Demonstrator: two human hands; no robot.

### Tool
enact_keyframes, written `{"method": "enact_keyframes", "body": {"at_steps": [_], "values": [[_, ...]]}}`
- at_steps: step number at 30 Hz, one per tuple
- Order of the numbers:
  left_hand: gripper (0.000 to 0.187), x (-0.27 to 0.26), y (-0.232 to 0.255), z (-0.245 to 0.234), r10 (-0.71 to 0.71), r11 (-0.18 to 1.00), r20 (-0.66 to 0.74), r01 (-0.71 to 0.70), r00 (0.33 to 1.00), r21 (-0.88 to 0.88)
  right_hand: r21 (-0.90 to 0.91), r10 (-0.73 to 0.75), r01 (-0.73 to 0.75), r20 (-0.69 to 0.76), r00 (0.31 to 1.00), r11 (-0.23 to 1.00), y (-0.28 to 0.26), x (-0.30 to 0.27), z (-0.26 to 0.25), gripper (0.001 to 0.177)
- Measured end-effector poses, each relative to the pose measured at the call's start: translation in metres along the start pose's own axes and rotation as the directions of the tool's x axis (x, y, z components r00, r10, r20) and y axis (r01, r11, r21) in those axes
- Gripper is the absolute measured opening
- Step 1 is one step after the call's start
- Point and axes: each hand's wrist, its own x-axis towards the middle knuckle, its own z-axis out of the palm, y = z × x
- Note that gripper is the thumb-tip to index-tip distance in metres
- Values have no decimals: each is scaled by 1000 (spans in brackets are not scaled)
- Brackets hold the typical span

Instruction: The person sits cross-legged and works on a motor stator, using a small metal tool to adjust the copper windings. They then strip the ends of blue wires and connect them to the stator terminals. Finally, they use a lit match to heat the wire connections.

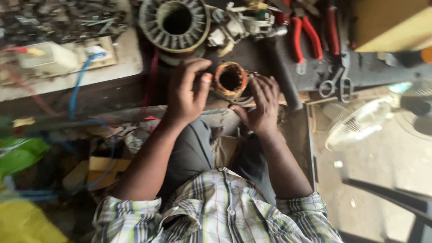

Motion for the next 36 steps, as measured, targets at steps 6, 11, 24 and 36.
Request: {"method": "enact_keyframes", "body": {"at_steps": [6,11,24,36], "values": [[20,2,0,-6,6,1000,37,-5,999,-26,109,151,-145,-56,987,983,-17,-26,-22,58],[20,2,-3,-5,19,999,42,-17,999,-43,834,507,-453,256,823,314,-27,-30,-20,47],[20,2,-3,-8,-30,992,53,36,998,-121,945,519,-320,241,820,68,-27,-14,-2,21],[21,1,-3,-8,-23,993,50,29,998,-112,894,514,-329,137,847,304,-30,-27,0,17]]}}
